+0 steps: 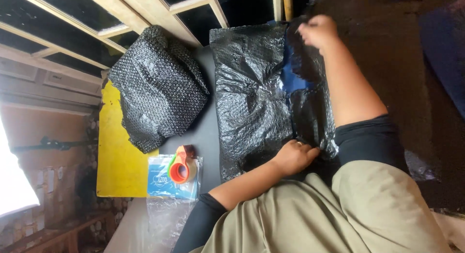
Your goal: The person places a card into a blue bag containing a white pillow, zips it shut, and then cleans the bag using a duster. They then wrap the blue bag in black bubble wrap and secure it with tape.
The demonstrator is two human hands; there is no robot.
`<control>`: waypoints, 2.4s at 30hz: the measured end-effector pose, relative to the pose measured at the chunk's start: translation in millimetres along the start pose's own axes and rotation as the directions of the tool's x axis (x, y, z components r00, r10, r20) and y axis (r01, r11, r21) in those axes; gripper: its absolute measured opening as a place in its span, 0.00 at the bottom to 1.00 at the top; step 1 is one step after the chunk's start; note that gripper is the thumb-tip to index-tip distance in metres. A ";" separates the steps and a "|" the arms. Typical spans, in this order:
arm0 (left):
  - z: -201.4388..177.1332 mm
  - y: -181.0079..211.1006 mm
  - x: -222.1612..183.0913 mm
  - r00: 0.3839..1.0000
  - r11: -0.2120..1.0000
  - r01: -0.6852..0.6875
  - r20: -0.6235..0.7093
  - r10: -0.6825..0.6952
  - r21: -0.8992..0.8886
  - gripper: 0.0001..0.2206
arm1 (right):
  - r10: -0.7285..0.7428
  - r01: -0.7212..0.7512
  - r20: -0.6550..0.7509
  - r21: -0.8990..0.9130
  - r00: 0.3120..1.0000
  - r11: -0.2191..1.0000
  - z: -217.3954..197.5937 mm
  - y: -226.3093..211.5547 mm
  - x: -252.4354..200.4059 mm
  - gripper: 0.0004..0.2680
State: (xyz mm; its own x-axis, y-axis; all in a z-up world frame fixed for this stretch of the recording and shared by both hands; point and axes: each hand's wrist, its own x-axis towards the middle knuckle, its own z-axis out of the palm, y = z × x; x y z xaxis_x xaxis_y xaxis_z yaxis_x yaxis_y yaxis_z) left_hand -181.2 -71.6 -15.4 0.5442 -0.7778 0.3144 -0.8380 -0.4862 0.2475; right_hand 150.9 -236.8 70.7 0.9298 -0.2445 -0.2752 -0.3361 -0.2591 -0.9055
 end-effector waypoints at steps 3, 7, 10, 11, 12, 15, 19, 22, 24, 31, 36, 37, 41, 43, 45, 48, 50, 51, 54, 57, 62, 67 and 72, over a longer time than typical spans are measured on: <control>-25.0 11.2 4.9 0.997 0.999 0.003 -0.076 -0.007 -0.051 0.05 | 0.032 -0.023 0.100 -0.092 0.994 0.996 -5.2 -8.5 -27.4 0.21; -66.1 13.9 1.1 1.000 0.973 -0.011 0.015 0.014 -0.232 0.12 | -0.088 0.145 0.286 -0.185 0.954 0.972 -32.4 -39.3 -74.4 0.18; -97.3 9.7 -2.0 0.997 0.956 -0.072 0.018 0.080 -0.284 0.14 | -0.220 0.291 0.355 -0.163 0.909 0.943 -58.4 -40.3 -108.1 0.14; -108.5 9.3 -2.5 0.992 0.940 -0.126 -0.036 0.121 -0.318 0.16 | -0.272 0.347 0.381 -0.144 0.884 0.927 -68.1 -39.3 -120.3 0.13; -115.8 -3.2 -8.9 0.992 0.939 -0.127 -0.036 0.122 -0.318 0.16 | -0.272 0.347 0.380 -0.143 0.884 0.927 -78.1 -28.7 -135.4 0.13; -129.1 -58.6 -57.8 0.936 0.922 -0.089 -0.348 -0.051 -0.376 0.10 | -0.457 0.432 0.354 0.153 0.816 0.889 -107.9 -2.2 -183.1 0.15; -161.4 -129.3 -197.1 0.659 0.713 0.701 -0.405 -0.634 0.024 0.24 | -0.328 0.277 0.263 0.212 0.908 0.937 -137.2 51.9 -241.0 0.14; -207.4 -116.2 -248.9 0.223 0.215 0.975 -0.165 -0.961 0.062 0.48 | -0.218 0.165 0.237 0.226 0.947 0.960 -139.2 98.3 -269.2 0.10; -205.4 -114.8 -283.9 -0.093 -0.096 0.982 -0.027 -0.995 0.162 0.61 | -0.174 0.120 0.242 0.221 0.955 0.968 -132.5 117.8 -281.2 0.08; -140.6 -124.5 -351.0 0.036 0.031 0.998 -0.099 -0.994 0.049 0.64 | -0.244 0.149 0.415 0.248 0.877 0.957 -96.0 106.7 -311.6 0.07; -177.1 -88.1 -297.5 -0.064 -0.058 0.993 -0.050 -0.997 -0.106 0.45 | -0.225 0.201 0.447 0.100 0.866 0.974 -69.9 90.5 -330.3 0.09; -196.7 -68.1 -265.0 0.074 0.059 0.900 0.019 -0.997 -0.431 0.41 | -0.273 0.278 0.426 0.052 0.863 0.959 -64.5 84.3 -334.9 0.07; -205.0 -2.0 -188.7 0.338 0.068 0.525 0.135 -0.931 -0.849 0.56 | -0.492 0.487 0.327 0.105 0.807 0.867 -43.9 56.3 -347.5 0.02; -209.5 29.7 -160.4 0.389 0.043 0.528 0.197 -0.900 -0.848 0.60 | -0.556 0.543 0.294 0.134 0.777 0.829 -36.3 43.0 -352.0 0.05; -210.6 50.3 -132.4 0.452 0.026 0.529 0.255 -0.855 -0.849 0.64 | -0.620 0.601 0.244 0.155 0.745 0.784 -33.7 28.7 -354.7 0.09; -207.6 64.8 -106.8 0.504 0.148 0.614 0.241 -0.830 -0.775 0.62 | -0.693 0.668 0.228 0.184 0.684 0.721 -32.4 16.3 -360.2 0.14; -201.5 66.7 -98.8 0.509 0.249 0.690 0.212 -0.834 -0.679 0.60 | -0.739 0.742 0.253 0.103 0.624 0.662 -31.6 17.9 -360.6 0.17; -201.9 71.9 -93.9 0.513 0.252 0.688 0.210 -0.833 -0.681 0.60 | -0.740 0.744 0.251 0.100 0.623 0.661 -32.0 22.2 -360.8 0.17; -196.9 82.2 -91.4 0.525 0.254 0.640 0.171 -0.834 -0.725 0.58 | -0.713 0.718 0.247 0.089 0.656 0.691 -30.5 32.8 -364.7 0.18; -184.4 82.7 -99.5 0.518 0.237 0.637 0.179 -0.836 -0.734 0.58 | -0.788 0.806 0.201 -0.011 0.581 0.591 -29.1 40.3 -372.2 0.17; -194.1 90.9 -91.5 0.537 0.247 0.607 0.161 -0.828 -0.755 0.58 | -0.866 0.872 0.110 -0.047 0.488 0.486 -19.4 53.0 -378.6 0.07; -145.3 75.3 -116.4 0.610 0.597 0.445 -0.262 -0.748 -0.667 0.37 | -0.899 0.891 0.058 -0.175 0.434 0.419 1.5 77.7 -371.1 0.05; -128.2 69.2 -126.4 0.673 0.811 0.422 -0.459 -0.580 -0.405 0.16 | -0.896 0.866 0.066 -0.295 0.439 0.403 12.4 82.4 -379.9 0.03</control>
State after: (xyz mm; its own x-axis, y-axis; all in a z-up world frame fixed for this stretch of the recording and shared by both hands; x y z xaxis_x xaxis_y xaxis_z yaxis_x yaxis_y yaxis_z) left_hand -302.8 44.2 79.5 0.8705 -0.0587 0.4886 -0.4335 -0.5614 0.7049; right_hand -228.2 -153.7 96.7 0.7195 0.1864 0.6690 0.6258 -0.5917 -0.5082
